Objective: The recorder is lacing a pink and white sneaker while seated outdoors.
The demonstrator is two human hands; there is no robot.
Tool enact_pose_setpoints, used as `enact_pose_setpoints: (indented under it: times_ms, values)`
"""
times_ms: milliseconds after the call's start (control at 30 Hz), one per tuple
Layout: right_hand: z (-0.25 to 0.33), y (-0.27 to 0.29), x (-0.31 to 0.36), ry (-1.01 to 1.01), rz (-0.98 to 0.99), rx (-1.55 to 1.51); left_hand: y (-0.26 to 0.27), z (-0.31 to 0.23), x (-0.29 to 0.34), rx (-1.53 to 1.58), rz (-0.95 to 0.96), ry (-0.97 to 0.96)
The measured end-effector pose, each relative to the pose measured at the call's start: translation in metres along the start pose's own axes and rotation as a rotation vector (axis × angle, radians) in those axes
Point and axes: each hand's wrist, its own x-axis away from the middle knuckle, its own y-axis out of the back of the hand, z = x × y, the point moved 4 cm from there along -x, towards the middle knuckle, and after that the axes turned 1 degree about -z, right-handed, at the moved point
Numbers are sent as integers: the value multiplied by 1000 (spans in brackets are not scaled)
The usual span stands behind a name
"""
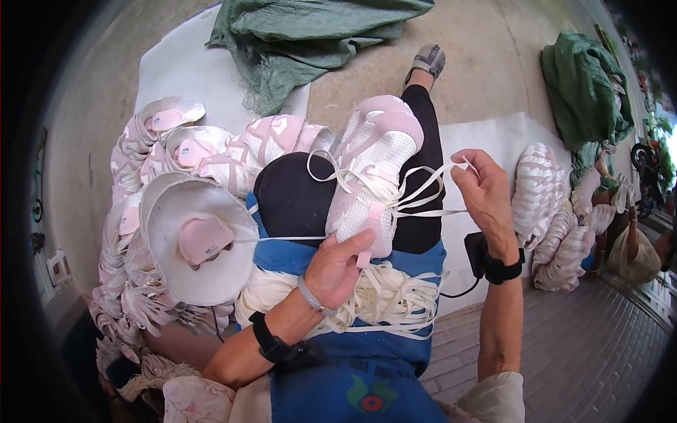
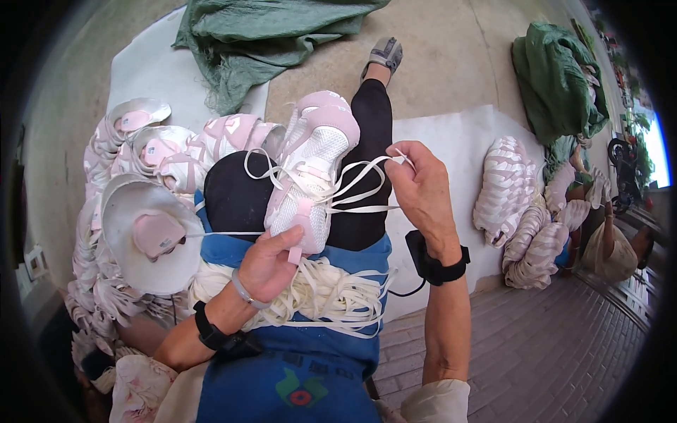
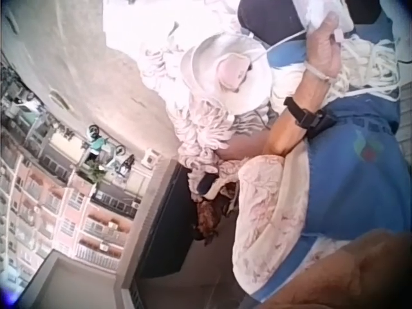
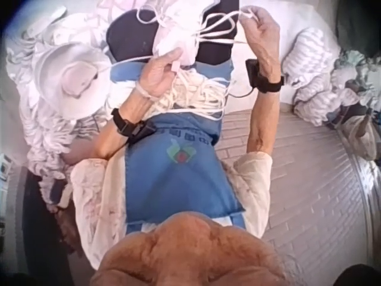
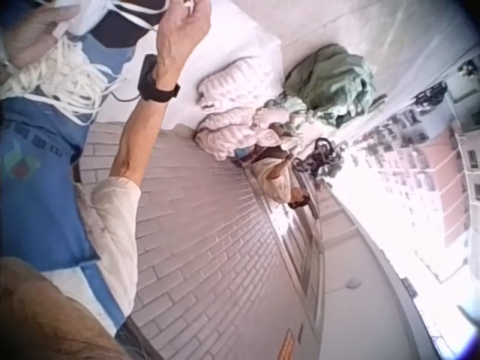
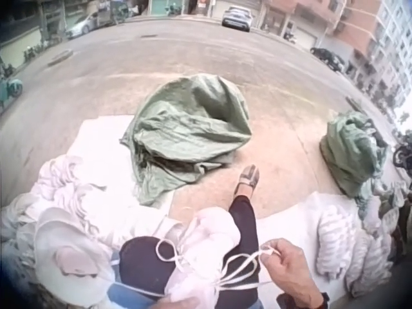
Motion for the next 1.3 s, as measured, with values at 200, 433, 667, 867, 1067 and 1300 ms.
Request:
enact_pose_setpoints:
  times_ms: [200,433,667,867,1067,1300]
  values:
    - [-22,-3,50,-574,18,-896,0,2,0,31,25,19]
    - [22,-26,89,-213,217,-525,-6,0,1,54,4,47]
    - [45,-51,74,-118,89,-343,-9,-1,3,-20,11,18]
    - [53,-54,65,130,-1,-147,-9,-2,4,-74,-8,-4]
    - [54,-53,59,131,44,-147,-8,-4,3,-44,16,13]
    - [53,-56,54,93,91,-140,-5,-4,3,-37,43,41]
